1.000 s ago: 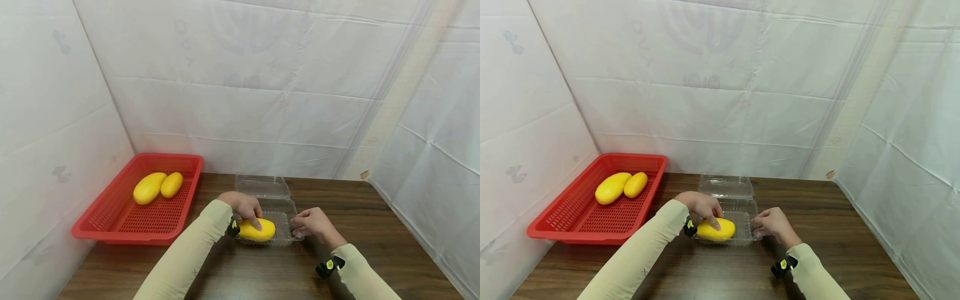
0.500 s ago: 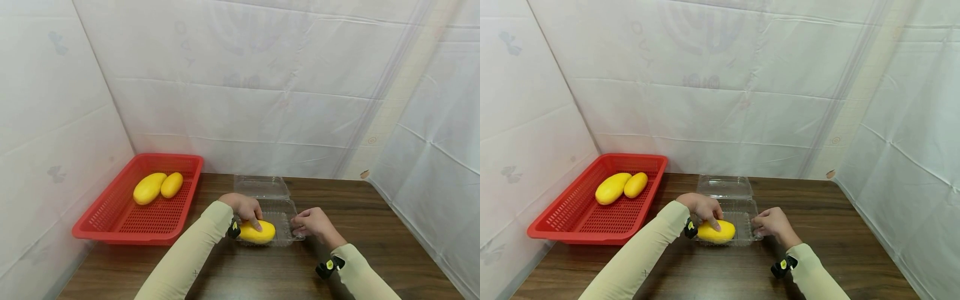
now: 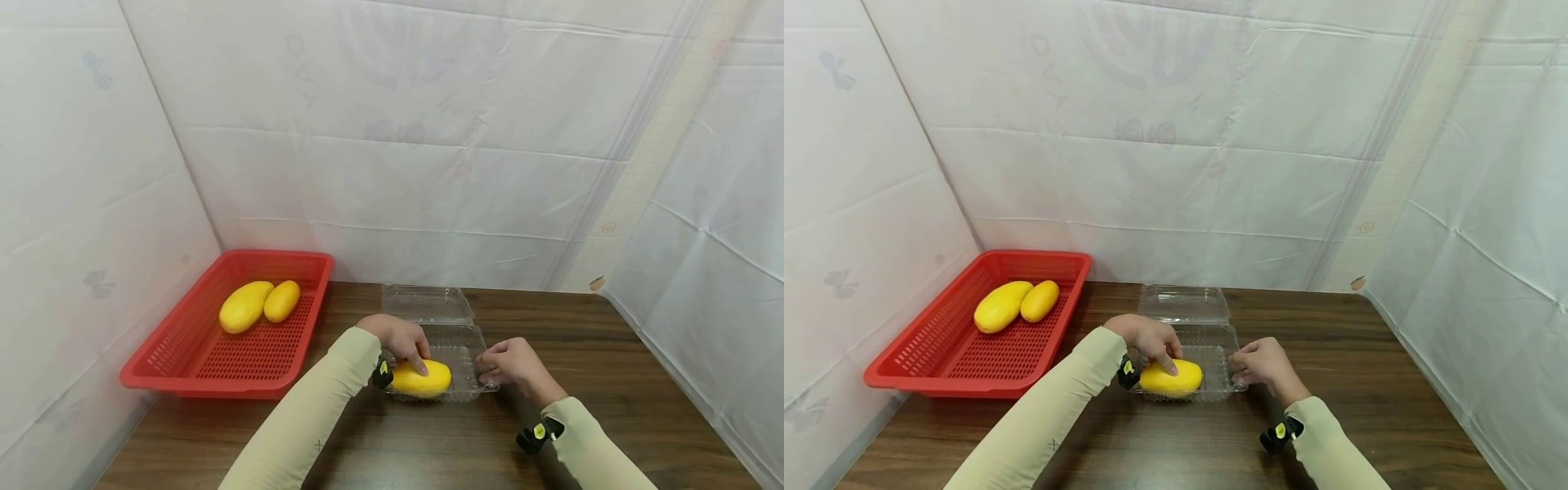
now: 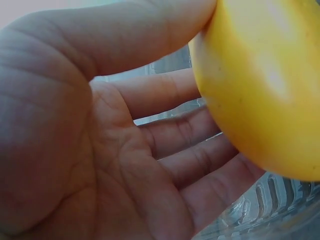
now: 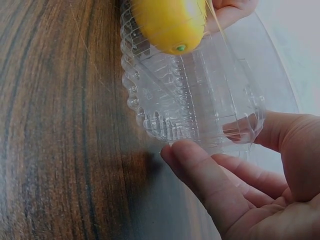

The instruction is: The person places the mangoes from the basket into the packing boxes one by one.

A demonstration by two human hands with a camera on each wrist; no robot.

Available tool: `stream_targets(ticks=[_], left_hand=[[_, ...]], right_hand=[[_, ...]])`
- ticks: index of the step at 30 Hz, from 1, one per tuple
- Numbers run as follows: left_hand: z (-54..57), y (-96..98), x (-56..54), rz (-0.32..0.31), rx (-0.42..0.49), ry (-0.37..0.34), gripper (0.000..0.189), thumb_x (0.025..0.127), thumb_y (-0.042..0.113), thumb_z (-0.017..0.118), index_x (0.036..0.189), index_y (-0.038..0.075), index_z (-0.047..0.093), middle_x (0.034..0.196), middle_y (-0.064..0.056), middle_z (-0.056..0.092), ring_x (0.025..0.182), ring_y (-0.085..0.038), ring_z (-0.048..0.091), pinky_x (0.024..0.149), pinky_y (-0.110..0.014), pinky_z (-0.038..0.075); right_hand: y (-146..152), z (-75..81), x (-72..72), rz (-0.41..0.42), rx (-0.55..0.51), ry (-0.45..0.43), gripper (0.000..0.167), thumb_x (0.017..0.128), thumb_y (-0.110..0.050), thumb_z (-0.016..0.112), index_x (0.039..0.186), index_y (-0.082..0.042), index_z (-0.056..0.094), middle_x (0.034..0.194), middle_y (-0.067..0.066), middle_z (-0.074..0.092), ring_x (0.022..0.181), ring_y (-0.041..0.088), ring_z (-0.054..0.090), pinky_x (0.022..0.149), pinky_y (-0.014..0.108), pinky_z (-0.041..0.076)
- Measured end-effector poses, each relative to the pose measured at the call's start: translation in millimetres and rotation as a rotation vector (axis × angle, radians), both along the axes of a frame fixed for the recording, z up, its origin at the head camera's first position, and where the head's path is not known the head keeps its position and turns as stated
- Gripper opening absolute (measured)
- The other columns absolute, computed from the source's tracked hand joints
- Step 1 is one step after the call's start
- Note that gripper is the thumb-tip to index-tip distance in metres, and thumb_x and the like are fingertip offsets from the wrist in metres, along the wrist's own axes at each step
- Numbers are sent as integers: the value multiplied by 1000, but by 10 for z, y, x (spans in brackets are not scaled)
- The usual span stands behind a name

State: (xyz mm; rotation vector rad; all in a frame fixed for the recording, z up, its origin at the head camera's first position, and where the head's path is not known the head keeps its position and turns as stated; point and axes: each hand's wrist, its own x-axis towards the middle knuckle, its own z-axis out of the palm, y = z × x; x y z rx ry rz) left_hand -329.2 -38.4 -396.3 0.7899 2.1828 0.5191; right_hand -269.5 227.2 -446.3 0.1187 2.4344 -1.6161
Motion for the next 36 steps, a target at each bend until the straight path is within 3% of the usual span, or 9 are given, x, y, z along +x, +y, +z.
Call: stream_targets(ticks=[17,32,36], left_hand=[[-36,-14,-15,-9,31,-9,27,96,25,72,118,11,76,102,4,73,86,-11,65,82,-29,59],[-24,-44,6,18,26,100,42,94,30,76,132,13,70,125,0,72,104,-10,67,90,-31,58],[15,-72,17,13,30,183,46,93,33,76,133,13,68,126,0,71,108,-10,66,94,-31,56]], right_hand=[[3,2,12,5,8,2,19,95,-4,66,101,12,74,93,19,76,76,26,76,67,36,64],[20,-13,17,44,-33,3,25,95,-6,67,106,16,71,93,23,76,75,26,77,67,35,63],[13,-24,20,23,-24,4,23,95,-5,67,104,15,72,94,22,76,76,27,77,68,37,64]])
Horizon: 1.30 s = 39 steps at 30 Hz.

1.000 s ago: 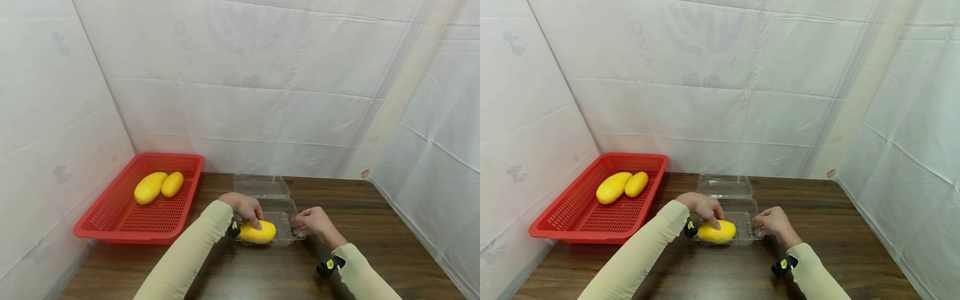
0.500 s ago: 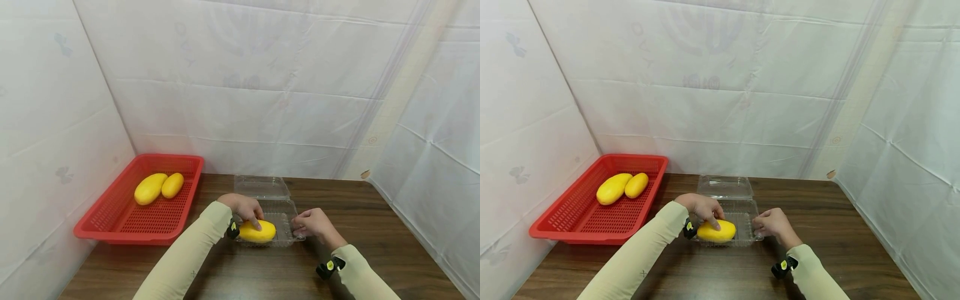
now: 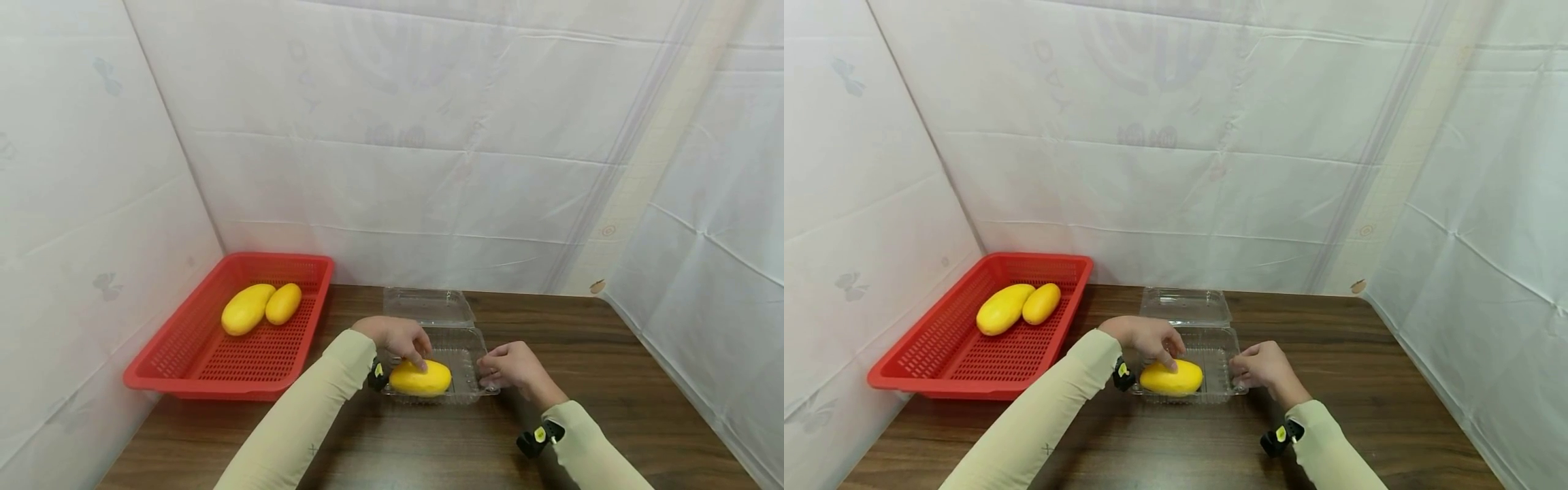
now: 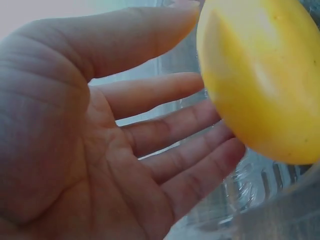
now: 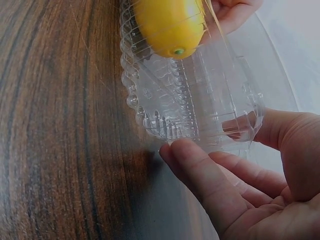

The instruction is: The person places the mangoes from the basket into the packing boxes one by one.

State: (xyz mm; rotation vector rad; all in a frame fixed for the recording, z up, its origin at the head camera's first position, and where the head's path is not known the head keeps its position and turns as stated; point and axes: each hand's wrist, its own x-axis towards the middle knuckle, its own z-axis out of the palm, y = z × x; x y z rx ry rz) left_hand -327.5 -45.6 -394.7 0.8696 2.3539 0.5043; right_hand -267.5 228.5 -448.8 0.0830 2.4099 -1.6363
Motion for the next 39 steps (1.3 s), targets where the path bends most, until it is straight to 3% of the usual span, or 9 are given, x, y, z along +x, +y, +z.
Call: stream_targets(ticks=[4,11,17,24,30,39], left_hand=[[69,-43,15,1,8,86,48,94,35,75,135,12,67,128,0,70,114,-12,64,101,-33,53],[187,-144,31,60,75,141,47,95,30,74,135,8,66,131,-3,69,118,-16,64,103,-36,53],[295,-270,61,89,114,183,43,99,27,69,137,7,64,129,-4,69,114,-17,65,99,-36,55],[421,-492,67,143,142,303,36,99,26,69,131,11,68,124,-3,71,108,-15,66,97,-36,56],[513,-687,41,218,141,351,34,98,24,69,129,9,69,120,-4,72,108,-19,66,98,-39,56],[583,-979,-67,336,136,487,38,98,24,69,130,5,67,124,-12,71,113,-28,66,102,-45,54]], right_hand=[[-2,-16,-4,-14,3,1,21,95,-5,67,103,14,73,93,22,76,76,28,77,68,38,64],[8,-33,-13,-10,7,1,21,95,-6,66,103,13,73,94,22,76,76,28,77,68,37,64],[11,-30,-8,-2,25,5,22,95,-7,66,103,12,74,94,21,77,77,27,78,69,37,64],[14,-26,-4,2,24,7,22,95,-7,67,103,11,74,95,21,77,79,27,78,69,38,64],[14,-25,2,-1,22,14,20,94,-7,68,101,11,75,94,21,77,79,27,77,70,38,64],[7,-18,-7,4,30,29,20,92,-6,69,99,12,75,90,18,77,74,23,76,67,37,64]])
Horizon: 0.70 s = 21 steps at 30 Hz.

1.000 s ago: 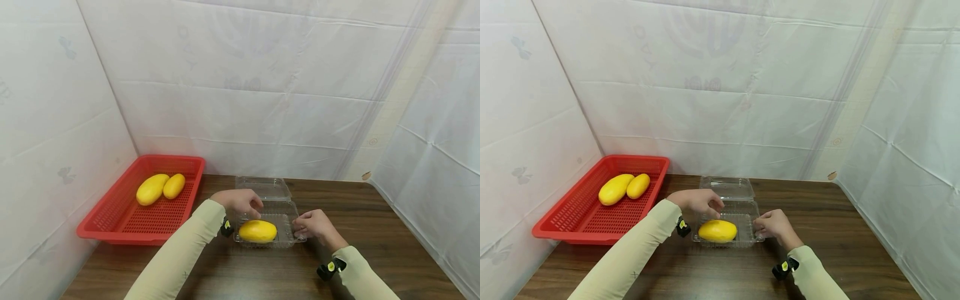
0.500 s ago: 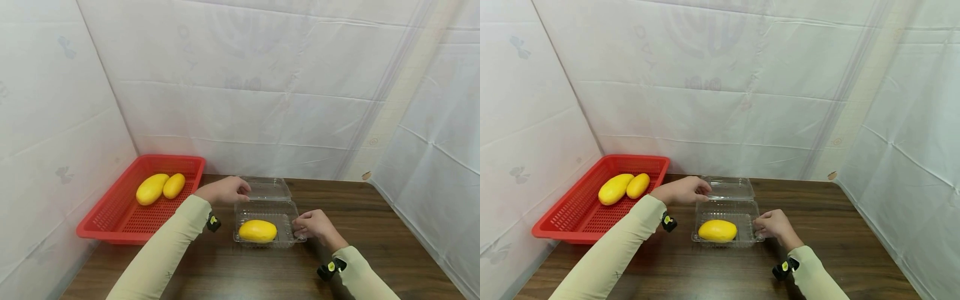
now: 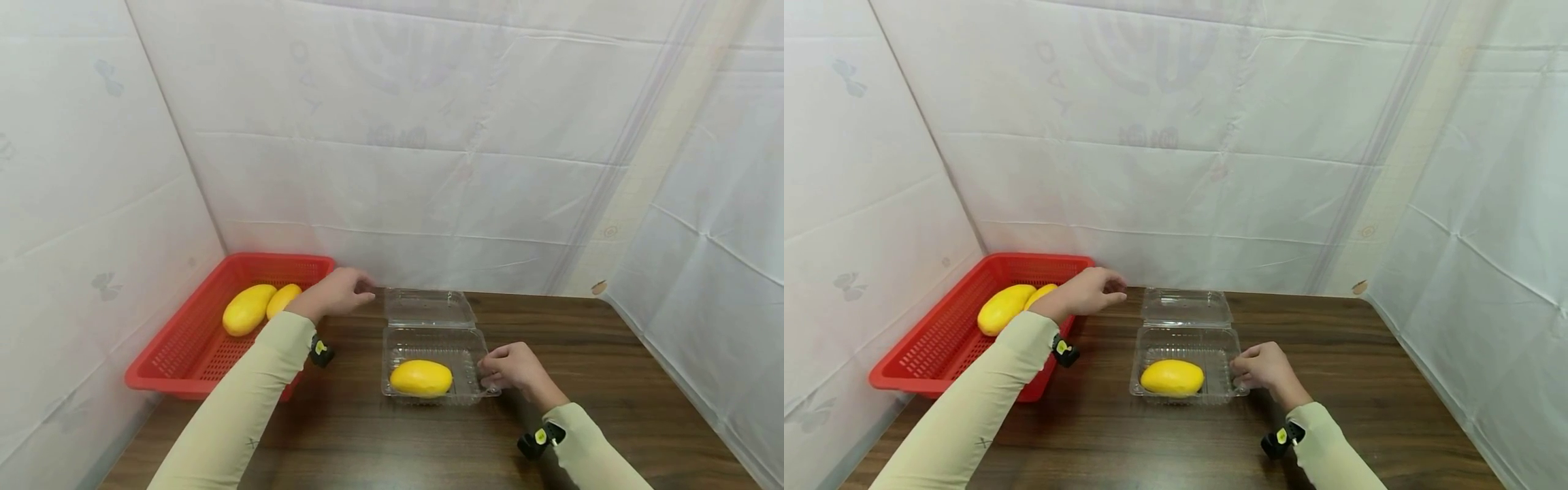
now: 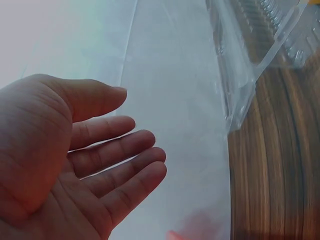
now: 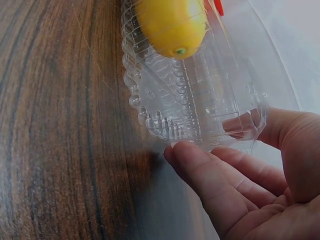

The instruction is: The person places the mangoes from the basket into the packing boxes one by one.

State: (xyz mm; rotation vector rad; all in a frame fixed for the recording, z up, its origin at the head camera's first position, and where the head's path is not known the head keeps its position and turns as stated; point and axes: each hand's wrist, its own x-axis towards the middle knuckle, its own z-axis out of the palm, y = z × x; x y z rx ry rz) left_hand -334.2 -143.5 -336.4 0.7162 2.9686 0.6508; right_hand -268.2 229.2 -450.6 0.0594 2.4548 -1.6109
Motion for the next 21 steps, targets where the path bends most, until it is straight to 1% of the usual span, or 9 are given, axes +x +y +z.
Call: stream_targets(ticks=[6,10,13,17,21], left_hand=[[58,-174,-23,76,13,17,39,99,22,66,131,-1,64,125,-18,70,115,-32,66,102,-48,54],[69,-331,-49,118,7,40,39,101,21,63,131,-4,64,127,-21,69,118,-35,65,104,-50,52],[46,-466,-80,141,9,34,40,101,19,62,132,-5,62,128,-23,67,120,-37,64,106,-52,51],[-7,-647,-120,177,6,-13,42,101,20,61,135,-5,60,132,-23,65,123,-38,62,107,-53,50],[-55,-811,-148,208,-6,-35,43,101,20,60,135,-5,59,132,-25,65,123,-39,61,106,-55,50]], right_hand=[[-6,7,13,4,-7,2,20,91,-6,70,99,12,75,90,18,76,73,22,75,67,37,64],[-8,13,16,20,-18,2,23,92,-6,69,101,14,73,92,21,76,75,24,76,68,37,64],[-8,11,10,22,-27,-1,23,92,-6,69,101,14,73,93,22,76,76,24,77,68,37,64],[-10,2,5,21,-29,-4,23,92,-7,69,101,13,74,94,21,76,76,24,77,68,37,64],[-8,-12,9,10,-23,-6,22,92,-7,69,102,12,74,95,21,77,77,25,77,69,37,64]])
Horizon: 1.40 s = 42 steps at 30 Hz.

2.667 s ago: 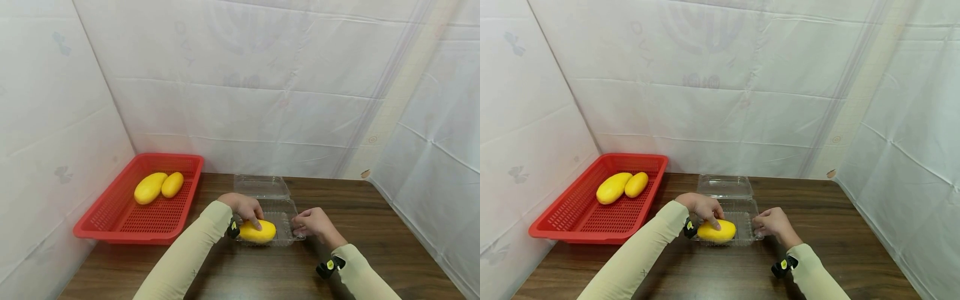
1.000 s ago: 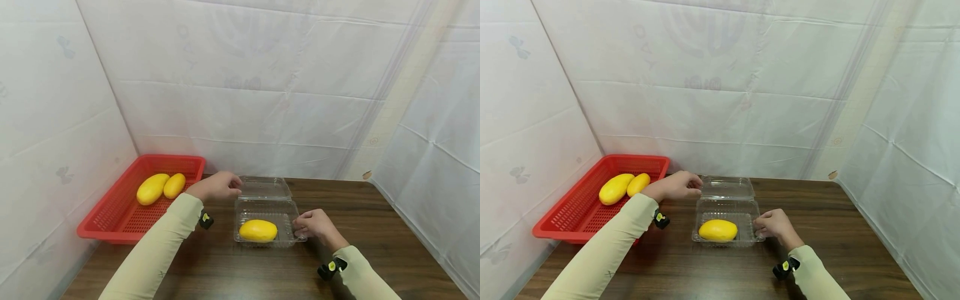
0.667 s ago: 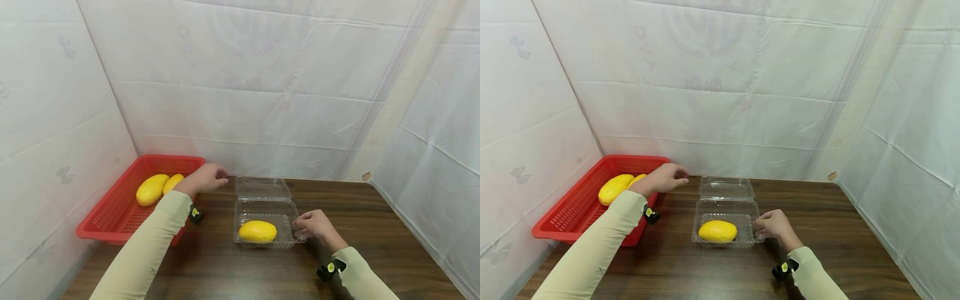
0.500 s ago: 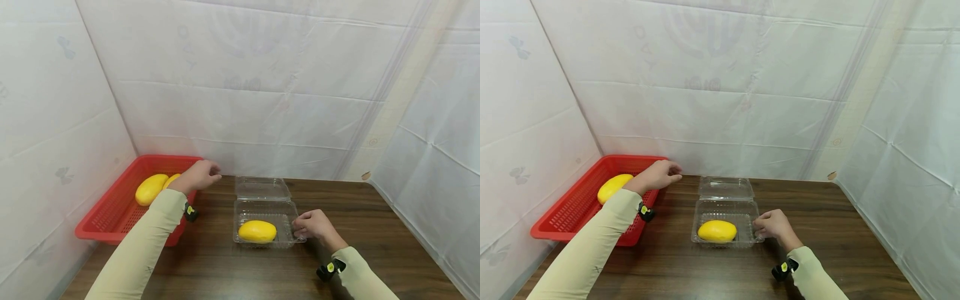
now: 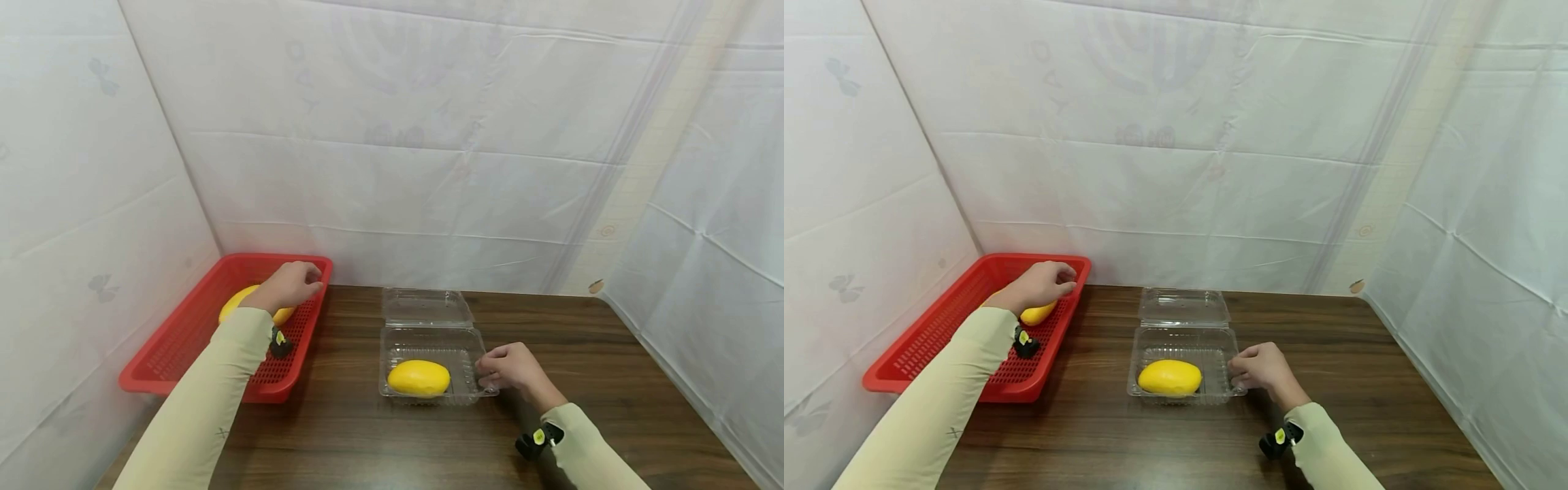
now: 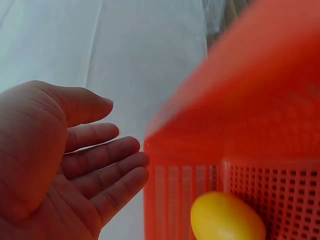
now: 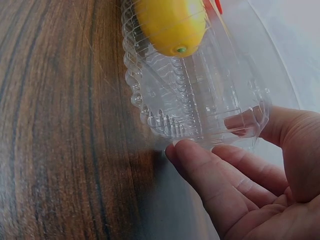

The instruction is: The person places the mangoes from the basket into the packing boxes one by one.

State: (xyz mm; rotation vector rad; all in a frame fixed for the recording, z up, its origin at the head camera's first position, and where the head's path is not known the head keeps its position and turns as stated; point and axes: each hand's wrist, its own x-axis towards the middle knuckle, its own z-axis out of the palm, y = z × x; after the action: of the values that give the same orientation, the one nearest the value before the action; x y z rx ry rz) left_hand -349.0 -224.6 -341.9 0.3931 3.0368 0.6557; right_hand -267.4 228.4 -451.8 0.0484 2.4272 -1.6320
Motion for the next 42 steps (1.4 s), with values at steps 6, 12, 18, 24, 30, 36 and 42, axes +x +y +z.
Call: stream_targets(ticks=[6,12,18,24,30,36,42], left_hand=[[-37,-225,-43,35,-7,0,43,101,19,58,135,-7,57,130,-26,64,122,-41,60,105,-58,50],[-45,-403,-54,78,-22,-39,45,102,20,57,138,-8,54,134,-29,61,122,-42,59,104,-58,50],[-88,-579,-59,103,-41,-56,47,101,20,57,137,-10,53,133,-31,60,121,-43,59,103,-60,50],[-134,-713,-41,111,-66,-36,47,100,19,57,135,-12,54,131,-33,61,118,-44,59,102,-61,49],[-184,-842,-9,152,-43,-57,49,99,18,57,136,-13,52,133,-35,58,117,-46,57,102,-63,48],[-195,-922,-4,183,-89,-30,45,96,17,56,125,-18,57,119,-35,62,102,-44,59,92,-57,51],[-230,-1023,9,244,-86,-85,17,92,11,53,91,-5,58,80,-14,53,75,-29,51,67,-37,44]], right_hand=[[11,-9,9,-23,0,-1,21,92,-7,69,101,12,74,94,20,77,77,26,77,69,37,64],[12,-10,24,-9,4,6,22,92,-8,69,101,12,74,94,21,77,77,26,77,68,37,64],[6,-5,37,-1,-13,0,23,93,-8,69,102,13,74,95,21,77,77,26,77,68,37,64],[8,-1,23,3,-13,-8,24,93,-9,69,103,13,73,96,21,77,78,25,77,69,36,64],[1,-21,25,6,-25,2,23,92,-7,69,102,13,73,94,21,77,78,25,77,69,37,64],[-5,-7,27,-13,-13,2,22,92,-7,70,101,12,74,93,20,77,77,25,77,68,37,64],[-11,-14,30,-22,2,-1,22,92,-8,70,101,11,74,92,20,77,77,25,77,68,37,64]])
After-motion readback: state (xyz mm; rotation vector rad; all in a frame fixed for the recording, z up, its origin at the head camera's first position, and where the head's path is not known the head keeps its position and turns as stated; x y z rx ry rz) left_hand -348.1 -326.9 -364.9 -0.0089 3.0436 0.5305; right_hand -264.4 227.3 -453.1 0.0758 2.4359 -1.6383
